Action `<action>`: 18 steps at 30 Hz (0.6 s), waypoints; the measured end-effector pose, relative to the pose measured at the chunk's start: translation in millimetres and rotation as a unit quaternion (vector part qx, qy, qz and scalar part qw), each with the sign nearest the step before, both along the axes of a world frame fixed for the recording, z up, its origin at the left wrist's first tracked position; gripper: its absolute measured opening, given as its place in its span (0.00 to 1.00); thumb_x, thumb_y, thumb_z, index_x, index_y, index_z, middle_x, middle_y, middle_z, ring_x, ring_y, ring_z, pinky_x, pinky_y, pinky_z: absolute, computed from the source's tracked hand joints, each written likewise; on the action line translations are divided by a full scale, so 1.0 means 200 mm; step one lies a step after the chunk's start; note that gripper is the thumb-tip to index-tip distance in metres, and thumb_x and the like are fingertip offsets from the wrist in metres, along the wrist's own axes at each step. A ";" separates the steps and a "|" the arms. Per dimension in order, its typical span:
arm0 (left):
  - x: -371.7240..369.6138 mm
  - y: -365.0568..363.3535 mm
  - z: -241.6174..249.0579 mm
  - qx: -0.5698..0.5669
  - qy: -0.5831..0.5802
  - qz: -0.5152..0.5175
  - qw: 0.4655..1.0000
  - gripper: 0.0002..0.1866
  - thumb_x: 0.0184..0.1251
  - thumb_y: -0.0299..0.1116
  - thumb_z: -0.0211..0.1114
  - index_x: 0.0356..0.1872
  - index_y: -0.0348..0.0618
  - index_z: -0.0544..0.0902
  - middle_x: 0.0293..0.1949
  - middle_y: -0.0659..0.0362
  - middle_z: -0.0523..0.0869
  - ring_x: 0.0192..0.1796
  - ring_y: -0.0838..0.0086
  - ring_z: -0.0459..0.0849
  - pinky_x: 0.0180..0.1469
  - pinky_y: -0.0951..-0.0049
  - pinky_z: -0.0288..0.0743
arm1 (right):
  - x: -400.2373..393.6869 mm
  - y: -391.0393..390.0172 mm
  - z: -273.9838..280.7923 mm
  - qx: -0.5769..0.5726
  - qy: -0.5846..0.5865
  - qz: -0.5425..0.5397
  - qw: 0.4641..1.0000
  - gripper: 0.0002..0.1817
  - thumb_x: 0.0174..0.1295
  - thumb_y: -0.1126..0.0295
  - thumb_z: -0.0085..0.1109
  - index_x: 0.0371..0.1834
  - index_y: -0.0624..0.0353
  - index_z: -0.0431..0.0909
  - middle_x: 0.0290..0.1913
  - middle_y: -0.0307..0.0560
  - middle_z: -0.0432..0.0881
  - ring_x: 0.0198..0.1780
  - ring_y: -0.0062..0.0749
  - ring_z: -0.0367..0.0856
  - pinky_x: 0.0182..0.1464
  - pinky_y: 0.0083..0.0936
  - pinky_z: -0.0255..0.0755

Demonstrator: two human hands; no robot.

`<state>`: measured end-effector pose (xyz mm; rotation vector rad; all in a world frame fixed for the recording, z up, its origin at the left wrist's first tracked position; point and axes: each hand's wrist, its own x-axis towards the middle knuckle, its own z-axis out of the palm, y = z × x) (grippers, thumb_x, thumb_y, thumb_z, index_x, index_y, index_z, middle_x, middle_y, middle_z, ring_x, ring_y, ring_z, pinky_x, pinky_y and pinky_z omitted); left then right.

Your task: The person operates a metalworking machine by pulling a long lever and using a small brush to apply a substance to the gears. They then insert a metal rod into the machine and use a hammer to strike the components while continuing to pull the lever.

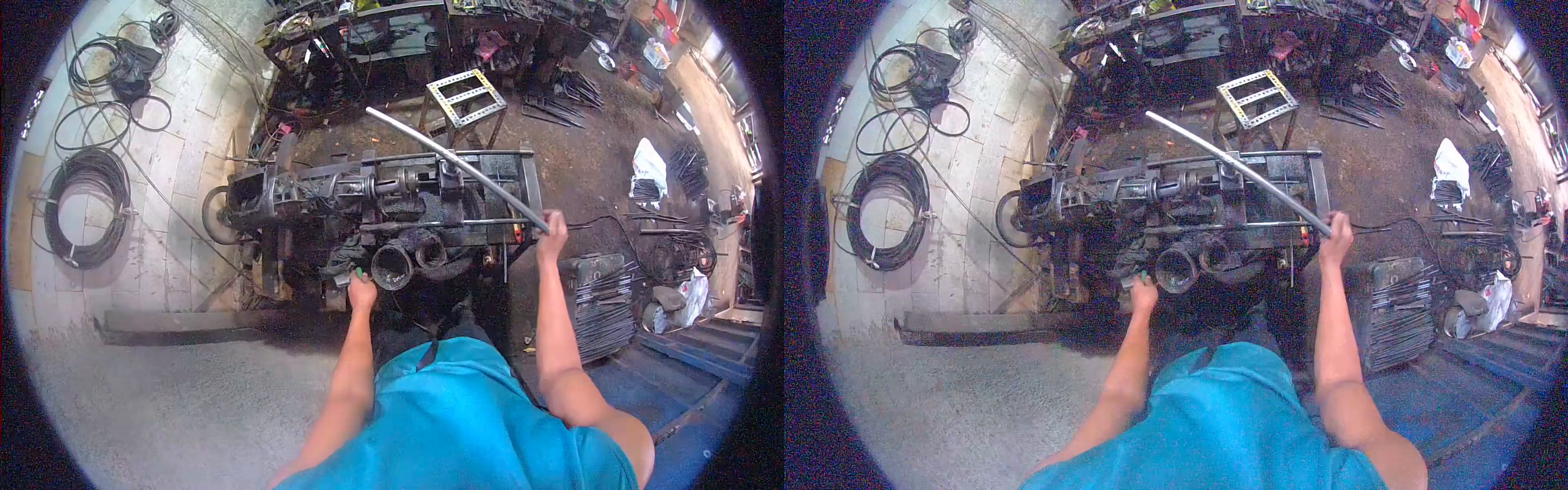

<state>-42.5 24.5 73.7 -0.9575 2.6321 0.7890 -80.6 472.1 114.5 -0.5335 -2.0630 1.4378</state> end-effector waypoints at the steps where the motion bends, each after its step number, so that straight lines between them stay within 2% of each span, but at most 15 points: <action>1: 0.01 0.00 -0.01 -0.005 0.005 -0.012 1.000 0.24 0.70 0.40 0.53 0.62 0.38 0.70 0.50 0.37 0.81 0.54 0.42 0.78 0.55 0.50 0.71 | 0.05 -0.02 -0.08 -0.172 -0.054 -0.020 0.983 0.19 0.72 0.58 0.42 0.42 0.63 0.77 0.31 0.47 0.80 0.33 0.33 0.79 0.39 0.33 0.72; 2: 0.01 -0.01 -0.01 -0.011 0.009 -0.025 1.000 0.23 0.71 0.40 0.52 0.62 0.37 0.70 0.49 0.36 0.81 0.54 0.42 0.78 0.54 0.50 0.71 | 0.08 -0.05 -0.16 -0.339 -0.108 -0.040 0.934 0.18 0.71 0.59 0.44 0.42 0.62 0.78 0.31 0.49 0.81 0.34 0.38 0.81 0.40 0.36 0.73; 3: 0.00 0.00 0.01 -0.012 0.008 -0.024 1.000 0.23 0.71 0.40 0.52 0.62 0.37 0.70 0.49 0.36 0.81 0.54 0.42 0.78 0.54 0.50 0.71 | 0.11 -0.08 -0.24 -0.340 -0.109 -0.039 0.933 0.18 0.71 0.59 0.44 0.42 0.62 0.78 0.31 0.49 0.81 0.34 0.38 0.81 0.40 0.36 0.73; 4: 0.00 0.01 0.04 -0.015 0.007 -0.035 0.999 0.23 0.71 0.40 0.52 0.62 0.37 0.70 0.48 0.36 0.81 0.53 0.41 0.79 0.54 0.49 0.71 | 0.13 -0.11 -0.30 -0.106 -0.213 -0.023 0.971 0.16 0.69 0.60 0.46 0.42 0.61 0.79 0.34 0.53 0.82 0.36 0.45 0.82 0.41 0.39 0.74; 5: 0.01 0.02 0.07 -0.017 0.003 -0.047 0.999 0.23 0.71 0.39 0.52 0.62 0.37 0.70 0.47 0.35 0.81 0.52 0.41 0.79 0.53 0.49 0.71 | 0.16 -0.13 -0.37 0.136 -0.304 -0.004 0.943 0.15 0.67 0.60 0.49 0.42 0.60 0.80 0.38 0.58 0.83 0.39 0.51 0.83 0.43 0.42 0.75; 6: 0.01 0.01 0.05 -0.018 -0.001 -0.049 0.999 0.23 0.71 0.39 0.52 0.62 0.37 0.70 0.47 0.35 0.81 0.52 0.41 0.79 0.53 0.49 0.71 | 0.15 -0.15 -0.39 0.134 -0.307 -0.005 0.942 0.15 0.67 0.60 0.49 0.42 0.60 0.80 0.38 0.58 0.83 0.39 0.51 0.83 0.43 0.42 0.75; 8: 0.02 0.00 0.01 -0.026 0.021 -0.077 0.996 0.23 0.71 0.39 0.51 0.62 0.36 0.69 0.46 0.34 0.82 0.51 0.40 0.79 0.53 0.47 0.71 | 0.11 -0.17 -0.43 0.187 -0.326 -0.037 0.926 0.14 0.64 0.59 0.52 0.43 0.56 0.81 0.40 0.62 0.83 0.44 0.61 0.81 0.48 0.49 0.74; 9: 0.02 0.00 0.01 -0.028 0.016 -0.078 0.996 0.23 0.71 0.39 0.51 0.62 0.36 0.69 0.46 0.34 0.82 0.51 0.40 0.79 0.53 0.47 0.71 | 0.10 -0.20 -0.43 0.184 -0.331 -0.037 0.925 0.14 0.64 0.59 0.52 0.43 0.56 0.81 0.40 0.62 0.83 0.44 0.61 0.81 0.48 0.49 0.74; 11: 0.00 0.00 0.04 -0.048 -0.015 -0.098 0.994 0.23 0.71 0.38 0.51 0.62 0.36 0.68 0.45 0.33 0.82 0.50 0.39 0.79 0.52 0.46 0.71 | 0.03 -0.25 -0.33 0.139 -0.441 -0.076 0.883 0.14 0.64 0.59 0.52 0.46 0.54 0.80 0.41 0.62 0.83 0.46 0.61 0.81 0.50 0.50 0.73; 13: 0.02 -0.01 0.04 -0.053 -0.005 -0.107 0.993 0.23 0.71 0.38 0.51 0.62 0.36 0.68 0.44 0.33 0.82 0.50 0.38 0.79 0.51 0.46 0.71 | -0.02 -0.28 -0.30 0.115 -0.453 -0.083 0.880 0.15 0.64 0.58 0.53 0.46 0.55 0.80 0.42 0.61 0.84 0.48 0.60 0.81 0.50 0.50 0.74; 15: 0.04 0.00 0.03 -0.052 0.002 -0.117 0.992 0.23 0.71 0.38 0.51 0.63 0.36 0.67 0.43 0.32 0.82 0.49 0.38 0.79 0.51 0.46 0.71 | -0.05 -0.30 -0.30 0.168 -0.471 -0.068 0.863 0.14 0.65 0.59 0.51 0.39 0.59 0.80 0.39 0.62 0.84 0.45 0.59 0.82 0.48 0.50 0.75; 17: 0.05 -0.02 0.03 -0.025 0.015 -0.129 0.991 0.24 0.71 0.38 0.51 0.63 0.36 0.67 0.43 0.31 0.81 0.50 0.37 0.79 0.51 0.46 0.71 | -0.05 -0.28 -0.38 0.181 -0.487 -0.065 0.852 0.12 0.63 0.63 0.54 0.39 0.60 0.80 0.39 0.61 0.84 0.45 0.57 0.83 0.49 0.49 0.75; 18: 0.04 -0.02 0.04 -0.019 -0.016 -0.128 0.991 0.24 0.72 0.39 0.51 0.64 0.36 0.66 0.45 0.31 0.81 0.51 0.37 0.78 0.52 0.45 0.70 | -0.06 -0.27 -0.38 0.179 -0.490 -0.064 0.851 0.11 0.61 0.65 0.55 0.40 0.60 0.80 0.40 0.61 0.84 0.46 0.56 0.83 0.49 0.49 0.75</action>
